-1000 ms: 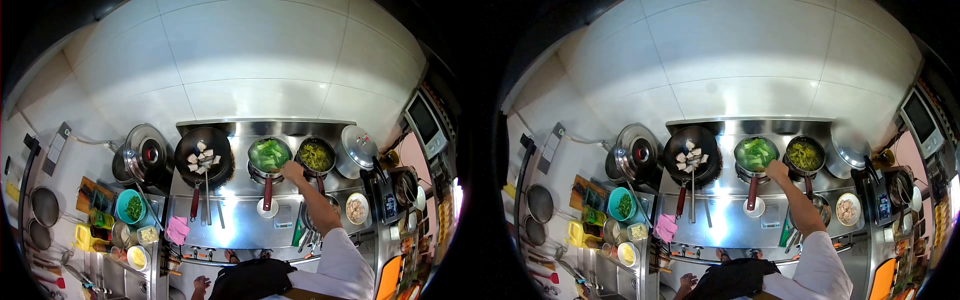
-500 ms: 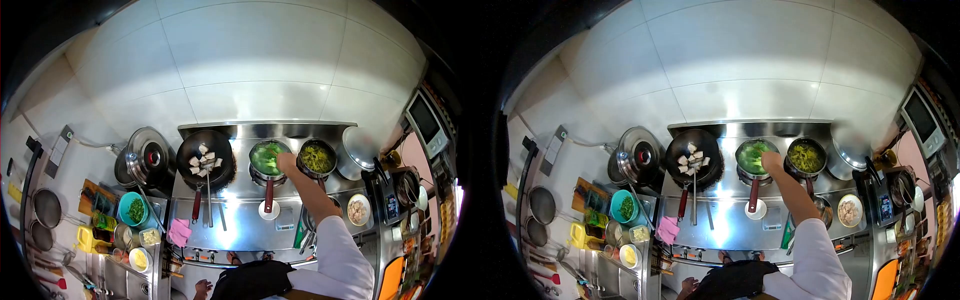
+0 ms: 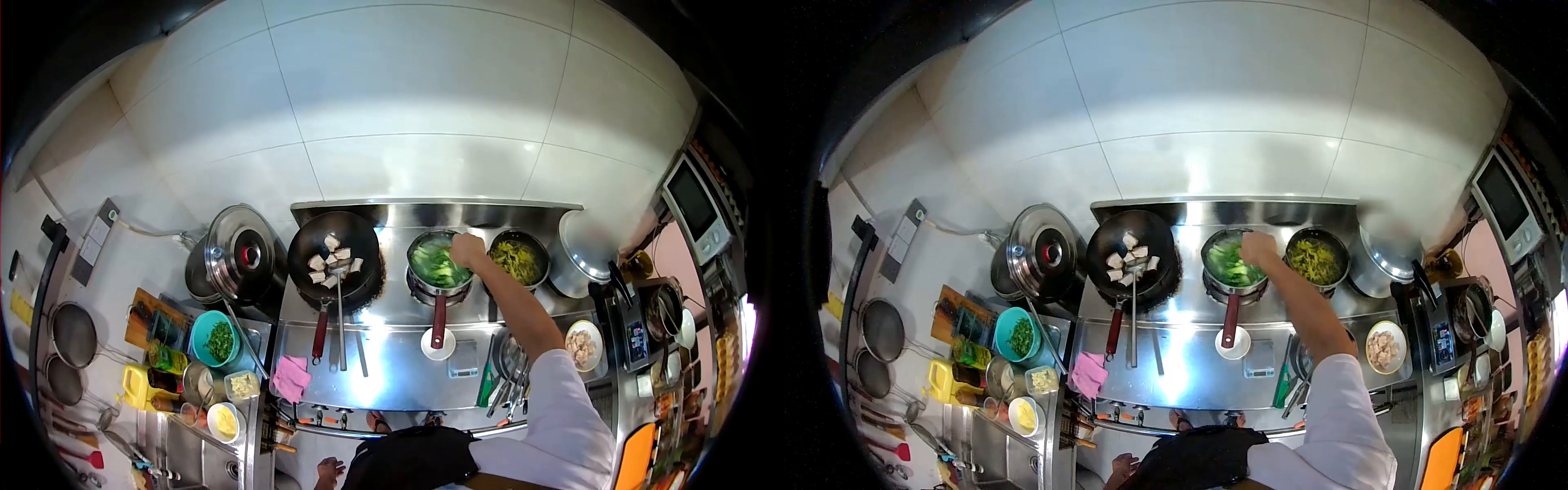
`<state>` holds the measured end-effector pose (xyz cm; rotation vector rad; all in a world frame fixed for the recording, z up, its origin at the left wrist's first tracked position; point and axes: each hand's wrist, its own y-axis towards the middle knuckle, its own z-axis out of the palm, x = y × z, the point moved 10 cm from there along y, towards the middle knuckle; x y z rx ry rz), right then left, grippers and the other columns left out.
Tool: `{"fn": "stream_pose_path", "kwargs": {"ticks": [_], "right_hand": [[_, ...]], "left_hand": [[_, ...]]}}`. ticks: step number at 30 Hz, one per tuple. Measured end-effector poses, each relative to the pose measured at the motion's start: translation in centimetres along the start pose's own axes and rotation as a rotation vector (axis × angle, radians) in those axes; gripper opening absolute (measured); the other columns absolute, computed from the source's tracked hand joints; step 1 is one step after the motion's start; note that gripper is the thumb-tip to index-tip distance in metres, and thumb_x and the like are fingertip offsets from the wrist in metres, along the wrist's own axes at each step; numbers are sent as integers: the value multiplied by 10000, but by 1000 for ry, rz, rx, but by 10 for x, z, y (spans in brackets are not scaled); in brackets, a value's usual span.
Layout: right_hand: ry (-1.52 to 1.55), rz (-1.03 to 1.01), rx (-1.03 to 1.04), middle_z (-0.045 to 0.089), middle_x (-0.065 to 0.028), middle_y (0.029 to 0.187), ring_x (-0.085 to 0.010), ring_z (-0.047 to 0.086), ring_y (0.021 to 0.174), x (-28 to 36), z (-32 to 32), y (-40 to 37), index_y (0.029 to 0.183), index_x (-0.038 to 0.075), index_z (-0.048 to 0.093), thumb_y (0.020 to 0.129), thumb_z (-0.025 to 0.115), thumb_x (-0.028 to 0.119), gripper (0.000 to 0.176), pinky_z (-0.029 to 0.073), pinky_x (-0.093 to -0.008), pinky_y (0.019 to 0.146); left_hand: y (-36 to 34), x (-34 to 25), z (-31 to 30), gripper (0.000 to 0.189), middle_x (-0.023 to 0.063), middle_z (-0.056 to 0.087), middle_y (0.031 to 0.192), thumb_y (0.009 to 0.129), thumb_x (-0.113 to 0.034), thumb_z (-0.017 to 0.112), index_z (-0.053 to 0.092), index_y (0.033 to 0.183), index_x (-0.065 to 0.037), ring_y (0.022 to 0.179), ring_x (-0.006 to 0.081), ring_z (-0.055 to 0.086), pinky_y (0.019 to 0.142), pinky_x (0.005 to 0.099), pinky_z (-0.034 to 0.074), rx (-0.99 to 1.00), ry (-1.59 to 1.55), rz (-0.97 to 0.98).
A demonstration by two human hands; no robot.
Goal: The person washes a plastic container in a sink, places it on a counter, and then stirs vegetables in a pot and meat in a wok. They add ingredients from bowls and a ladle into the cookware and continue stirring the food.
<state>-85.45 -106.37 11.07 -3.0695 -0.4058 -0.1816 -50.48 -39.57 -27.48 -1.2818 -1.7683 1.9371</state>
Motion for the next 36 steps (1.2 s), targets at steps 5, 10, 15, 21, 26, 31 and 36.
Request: {"fn": "stream_pose_path", "kwargs": {"ticks": [5,10,15,21,26,31,36], "right_hand": [[3,-112,44,651,-195,778,-345,638,751,26,50,-10,726,33,666,708,562,216,211,507,-425,648],[-223,-406,214,648,-187,761,-345,633,744,51,65,-45,719,48,673,705,571,233,212,503,-417,637],[53,-159,98,650,-179,779,-326,637,752,-4,12,-36,785,64,690,708,564,234,225,508,-422,674],[18,248,-74,650,-206,826,-366,632,810,-77,-8,-44,829,17,676,737,527,215,264,508,-440,718],[166,167,-31,647,-204,814,-363,633,786,-56,72,-39,803,12,664,746,531,230,262,507,-436,714],[157,34,48,643,-208,829,-363,628,784,-31,59,-56,786,18,665,754,519,242,270,504,-440,710],[173,14,66,656,-152,859,-333,627,796,-45,0,-74,915,105,694,765,548,292,281,504,-426,711]], "left_hand": [[3,-5,3,177,161,649,860,863,-143,491,499,1009,-43,647,272,650,468,328,494,46,2,29],[0,-8,5,178,147,651,856,872,-159,493,502,1015,-53,655,260,651,489,335,497,115,-24,61],[0,-1,6,188,149,651,861,878,-160,487,500,1029,-48,667,258,650,504,338,501,123,-22,80],[1,5,6,194,170,649,872,875,-142,477,488,1029,-24,652,274,645,472,341,503,122,41,50],[4,-3,5,162,175,645,854,872,-117,458,490,1005,-30,650,276,644,470,339,499,55,62,39],[5,-24,13,155,162,647,845,872,-130,476,494,1000,-44,634,267,642,456,331,482,86,30,65],[0,-37,15,169,153,648,848,872,-160,496,496,1002,-52,637,263,644,467,329,479,44,103,111]]}}
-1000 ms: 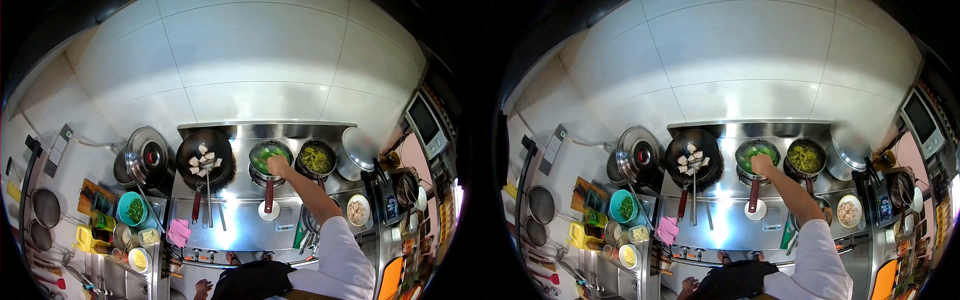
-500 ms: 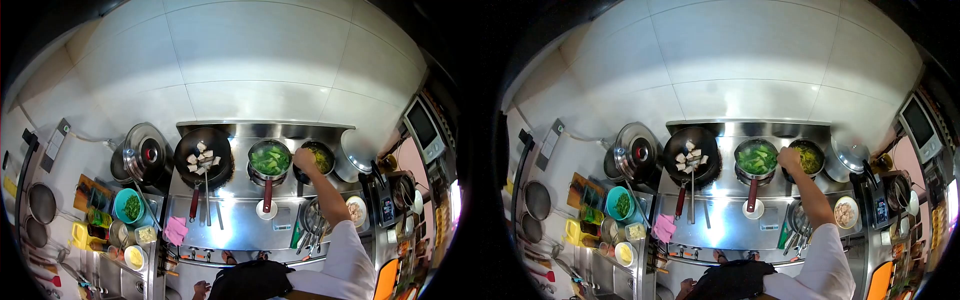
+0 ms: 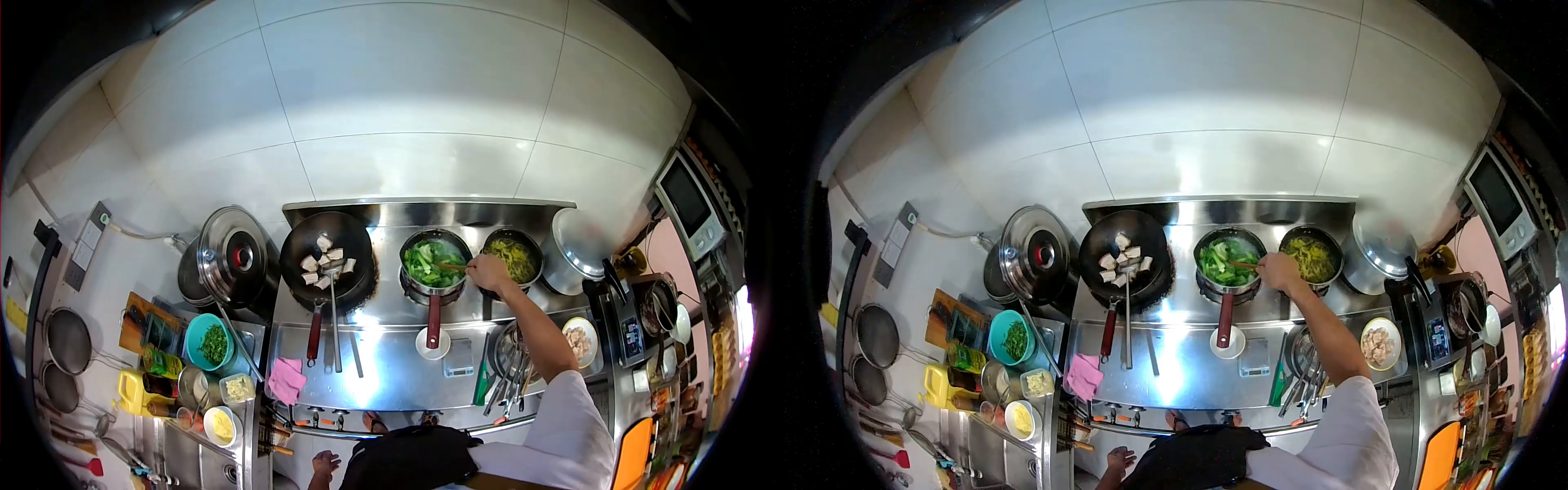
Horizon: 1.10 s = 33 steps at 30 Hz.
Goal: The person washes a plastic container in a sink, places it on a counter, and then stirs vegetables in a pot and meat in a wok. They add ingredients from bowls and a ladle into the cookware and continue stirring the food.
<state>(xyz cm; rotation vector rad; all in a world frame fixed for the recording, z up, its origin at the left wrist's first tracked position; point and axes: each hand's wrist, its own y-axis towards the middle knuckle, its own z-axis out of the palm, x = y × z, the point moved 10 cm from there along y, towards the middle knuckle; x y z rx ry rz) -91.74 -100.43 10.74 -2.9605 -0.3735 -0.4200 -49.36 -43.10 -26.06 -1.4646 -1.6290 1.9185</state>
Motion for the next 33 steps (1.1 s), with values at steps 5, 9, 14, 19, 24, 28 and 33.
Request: {"fn": "stream_pose_path", "kwargs": {"ticks": [5,9,14,19,24,28,33], "right_hand": [[43,11,55,662,-134,885,-319,633,836,-14,35,13,927,111,691,761,566,294,277,505,-402,744],[-59,206,-73,657,-176,837,-329,639,793,-32,60,25,853,69,692,758,545,233,240,507,-417,702],[-98,251,-167,651,-209,850,-329,643,821,-28,54,32,814,13,675,758,526,189,238,515,-407,698],[-261,103,-21,667,-160,855,-309,655,800,5,60,30,829,54,690,756,549,202,217,521,-388,701],[-213,142,-94,658,-190,859,-315,655,788,25,-9,9,832,39,683,735,581,210,222,523,-406,690],[-95,159,-269,655,-191,821,-326,652,758,3,6,36,787,27,676,748,561,208,219,521,-427,661],[-147,18,-45,651,-194,781,-342,643,758,34,41,19,747,38,674,761,527,210,227,515,-421,671]], "left_hand": [[5,16,1,185,157,645,857,852,-135,484,494,1014,-45,646,269,644,473,331,481,36,3,-54],[2,14,1,161,164,636,892,895,-159,477,509,1010,-52,689,290,637,570,368,502,40,20,-68],[0,3,-6,186,144,647,853,868,-167,505,499,1016,-54,649,262,645,478,332,480,35,-8,51],[3,16,-9,187,136,648,852,877,-185,508,504,1013,-56,653,258,646,484,337,483,12,-26,-10],[-3,39,-14,190,154,643,852,878,-178,485,497,1012,-43,643,268,642,465,337,482,-6,-45,-66],[7,38,-3,131,182,611,854,883,-103,464,517,961,-12,836,317,614,562,398,523,146,131,-6],[5,21,-4,157,149,636,795,875,-156,490,502,981,-40,589,264,627,437,318,473,50,-137,6]]}}
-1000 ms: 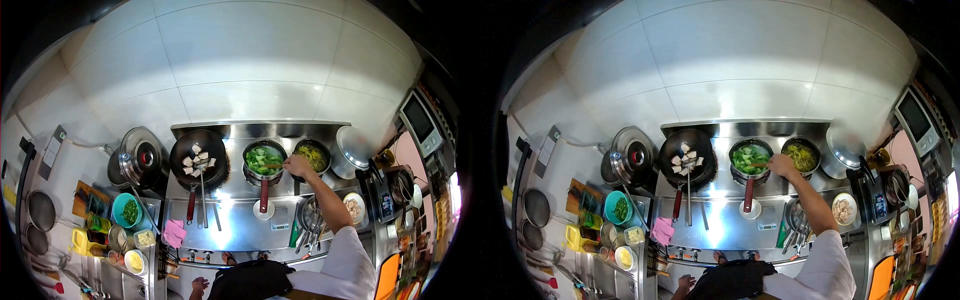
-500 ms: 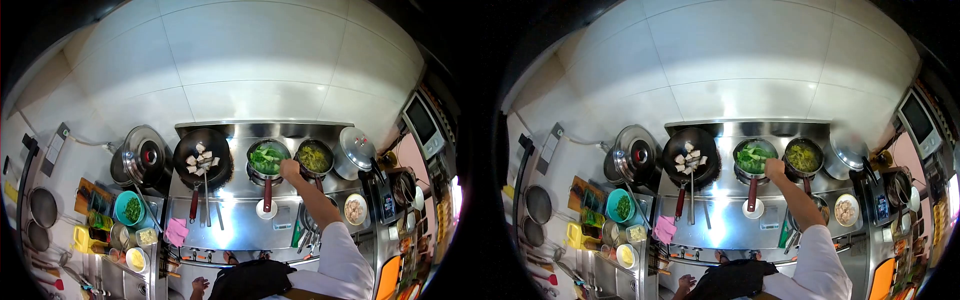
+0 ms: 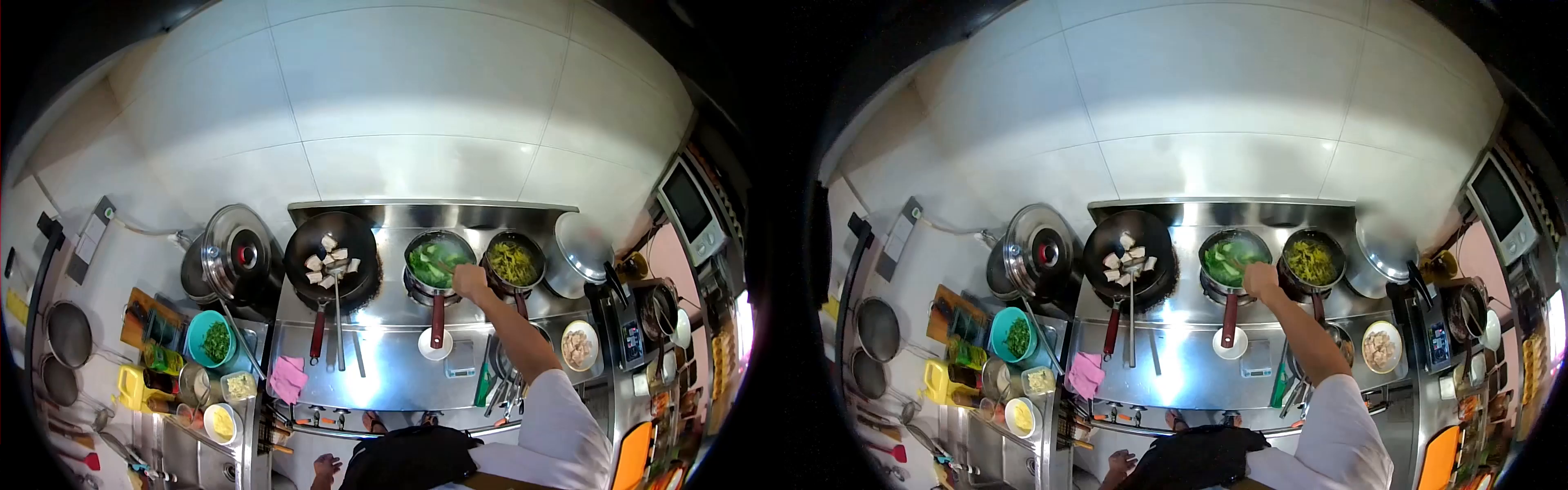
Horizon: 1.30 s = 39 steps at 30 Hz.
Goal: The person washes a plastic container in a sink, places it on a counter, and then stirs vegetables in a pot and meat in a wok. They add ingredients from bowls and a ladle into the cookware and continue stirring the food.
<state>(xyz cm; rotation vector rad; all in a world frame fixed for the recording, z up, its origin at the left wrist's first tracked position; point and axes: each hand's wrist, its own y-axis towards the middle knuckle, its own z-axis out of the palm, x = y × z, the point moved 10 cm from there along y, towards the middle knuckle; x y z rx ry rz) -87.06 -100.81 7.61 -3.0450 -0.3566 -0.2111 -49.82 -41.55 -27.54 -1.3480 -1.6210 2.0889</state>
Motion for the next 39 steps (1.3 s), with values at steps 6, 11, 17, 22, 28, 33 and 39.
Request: {"fn": "stream_pose_path", "kwargs": {"ticks": [6,11,17,22,28,33,39], "right_hand": [[-133,-173,129,647,-204,782,-353,638,749,24,-2,-28,728,13,667,736,523,192,231,508,-429,658],[-159,-242,216,653,-177,800,-340,637,766,17,4,-25,767,65,684,729,524,209,218,501,-430,688],[-138,-85,138,662,-151,815,-316,644,773,-11,22,6,814,87,688,755,526,221,219,512,-416,675],[-117,38,30,662,-154,808,-297,651,773,-22,26,17,809,84,688,748,547,211,199,517,-400,668],[-183,-109,77,659,-176,812,-318,648,778,7,34,4,782,74,692,717,554,214,207,516,-407,678],[-77,-68,108,656,-192,828,-337,643,786,7,-24,0,768,47,688,716,536,211,230,515,-415,696],[25,173,-115,655,-199,840,-336,646,789,-32,-14,9,799,38,681,722,570,224,230,517,-417,685]], "left_hand": [[2,0,7,161,143,647,814,873,-162,491,505,988,-50,613,259,640,469,317,484,-23,91,-23],[1,12,4,176,154,649,835,870,-148,474,500,1006,-39,618,262,642,470,327,493,-21,101,-97],[-1,10,1,179,213,611,873,856,-113,471,511,1006,-24,666,311,618,510,368,495,5,19,-122],[-4,-5,0,179,154,649,861,882,-156,478,494,1022,-46,661,266,646,494,343,487,-8,77,22],[-6,10,-6,158,154,649,851,887,-143,469,501,1011,-50,638,266,642,495,348,496,-18,67,-24],[-18,20,-12,165,184,635,856,883,-130,485,521,998,-18,615,253,622,449,310,492,-63,72,-71],[-19,18,-9,191,201,640,876,860,-122,512,517,1017,-13,588,252,612,431,305,491,-45,65,-72]]}}
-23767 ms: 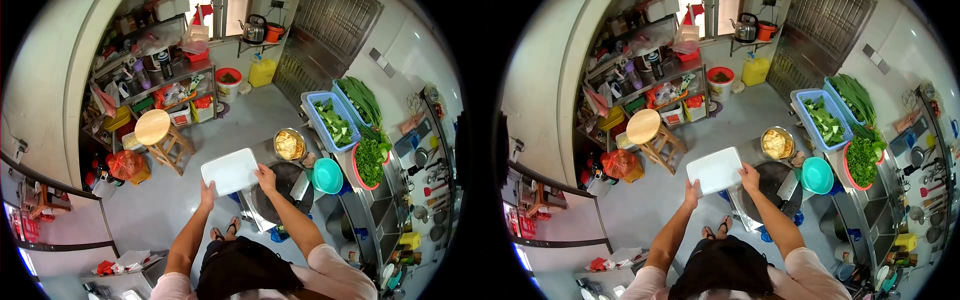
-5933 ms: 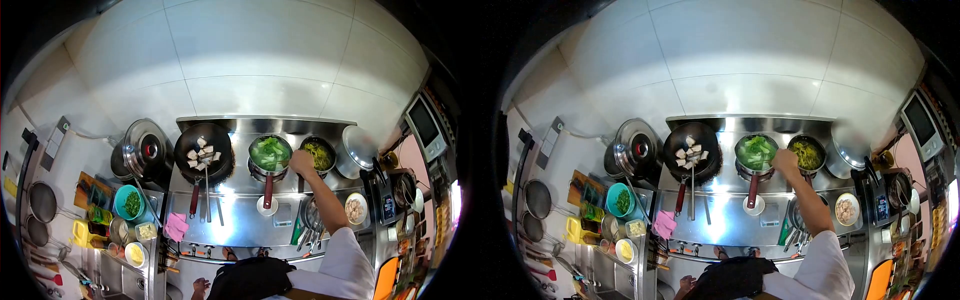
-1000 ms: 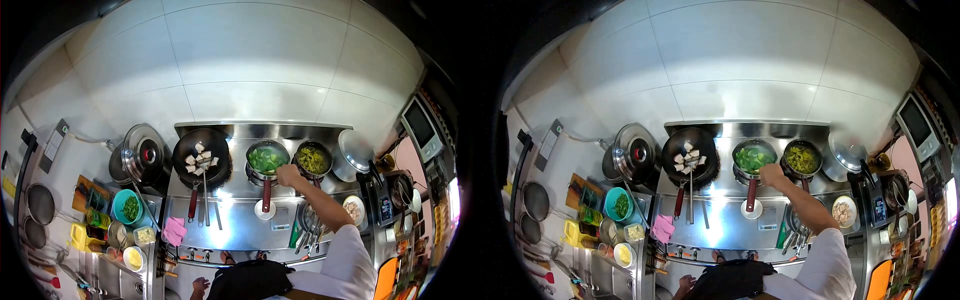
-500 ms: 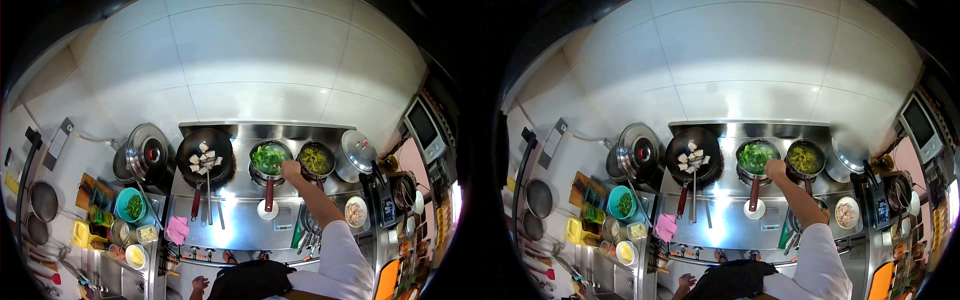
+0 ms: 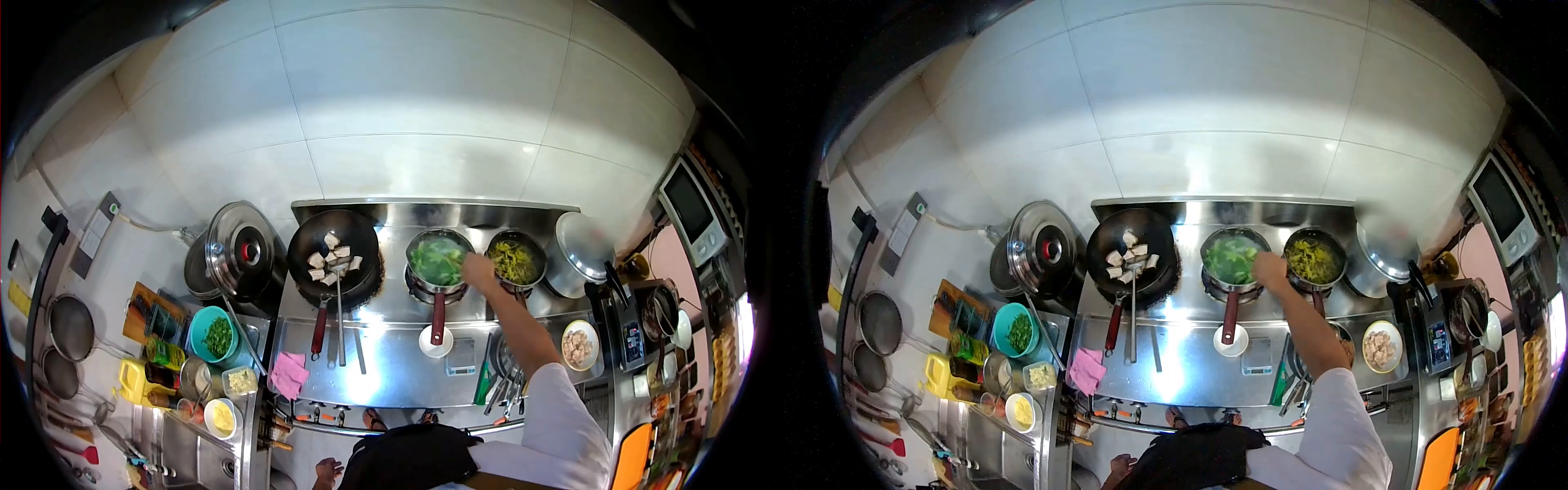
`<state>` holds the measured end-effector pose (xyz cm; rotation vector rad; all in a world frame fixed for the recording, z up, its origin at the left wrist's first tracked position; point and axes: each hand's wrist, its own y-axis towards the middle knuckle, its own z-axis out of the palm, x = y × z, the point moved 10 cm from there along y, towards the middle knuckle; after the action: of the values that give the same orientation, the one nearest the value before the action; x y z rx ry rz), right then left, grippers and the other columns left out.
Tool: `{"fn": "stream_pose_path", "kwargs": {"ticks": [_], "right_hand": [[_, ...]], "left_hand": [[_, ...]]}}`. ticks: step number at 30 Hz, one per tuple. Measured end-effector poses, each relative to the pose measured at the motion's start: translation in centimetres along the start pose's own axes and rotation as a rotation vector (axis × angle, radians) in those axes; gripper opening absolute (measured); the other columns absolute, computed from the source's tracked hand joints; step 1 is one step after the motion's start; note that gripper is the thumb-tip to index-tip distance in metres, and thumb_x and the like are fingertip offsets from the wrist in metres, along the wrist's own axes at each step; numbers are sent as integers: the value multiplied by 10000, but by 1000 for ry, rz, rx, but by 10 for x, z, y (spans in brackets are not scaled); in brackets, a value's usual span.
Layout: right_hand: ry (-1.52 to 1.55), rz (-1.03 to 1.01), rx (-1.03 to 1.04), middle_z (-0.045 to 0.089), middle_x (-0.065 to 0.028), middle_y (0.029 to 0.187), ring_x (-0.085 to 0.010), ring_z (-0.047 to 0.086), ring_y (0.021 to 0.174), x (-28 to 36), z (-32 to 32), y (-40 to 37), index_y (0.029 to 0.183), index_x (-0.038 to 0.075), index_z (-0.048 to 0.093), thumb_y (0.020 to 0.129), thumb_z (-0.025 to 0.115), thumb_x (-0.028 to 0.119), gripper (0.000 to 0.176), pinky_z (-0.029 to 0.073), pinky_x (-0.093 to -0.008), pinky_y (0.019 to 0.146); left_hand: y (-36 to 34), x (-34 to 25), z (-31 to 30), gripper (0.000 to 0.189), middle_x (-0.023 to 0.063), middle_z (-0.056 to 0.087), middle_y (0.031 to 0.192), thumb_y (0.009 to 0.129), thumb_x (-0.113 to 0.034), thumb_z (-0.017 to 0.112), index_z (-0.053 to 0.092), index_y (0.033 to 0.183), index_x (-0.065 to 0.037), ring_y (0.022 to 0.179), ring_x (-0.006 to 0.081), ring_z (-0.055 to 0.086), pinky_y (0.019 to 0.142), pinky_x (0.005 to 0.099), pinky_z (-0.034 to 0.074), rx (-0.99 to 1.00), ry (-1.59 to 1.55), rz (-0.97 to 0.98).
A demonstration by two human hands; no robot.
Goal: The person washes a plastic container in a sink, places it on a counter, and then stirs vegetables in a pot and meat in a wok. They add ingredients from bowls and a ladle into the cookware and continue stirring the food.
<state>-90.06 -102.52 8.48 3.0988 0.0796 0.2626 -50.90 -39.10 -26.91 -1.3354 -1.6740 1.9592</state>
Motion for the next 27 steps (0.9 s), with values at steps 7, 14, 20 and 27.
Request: {"fn": "stream_pose_path", "kwargs": {"ticks": [7,14,20,27], "right_hand": [[-116,-276,216,656,-187,811,-333,648,762,20,33,-29,778,46,677,757,522,239,248,518,-425,666],[-132,-127,109,660,-173,833,-321,649,799,-8,36,-3,812,57,684,755,532,218,228,519,-413,683],[-41,-68,47,664,-168,855,-318,652,796,7,8,-2,819,53,693,734,552,192,215,518,-395,688],[0,-46,13,652,-202,833,-349,641,798,-21,23,-5,842,12,675,733,530,219,275,515,-434,687]], "left_hand": [[13,-9,8,174,141,656,862,865,-143,486,503,1017,-58,645,258,651,490,334,486,32,-2,14],[10,-22,8,167,153,653,887,873,-154,502,504,1012,-61,675,268,656,481,334,481,-2,82,48],[2,-19,2,160,154,651,863,882,-154,489,502,1008,-56,657,272,649,472,330,478,-4,9,67],[0,8,-3,138,164,645,819,868,-110,473,506,978,-33,623,267,641,426,311,465,55,-51,40]]}}
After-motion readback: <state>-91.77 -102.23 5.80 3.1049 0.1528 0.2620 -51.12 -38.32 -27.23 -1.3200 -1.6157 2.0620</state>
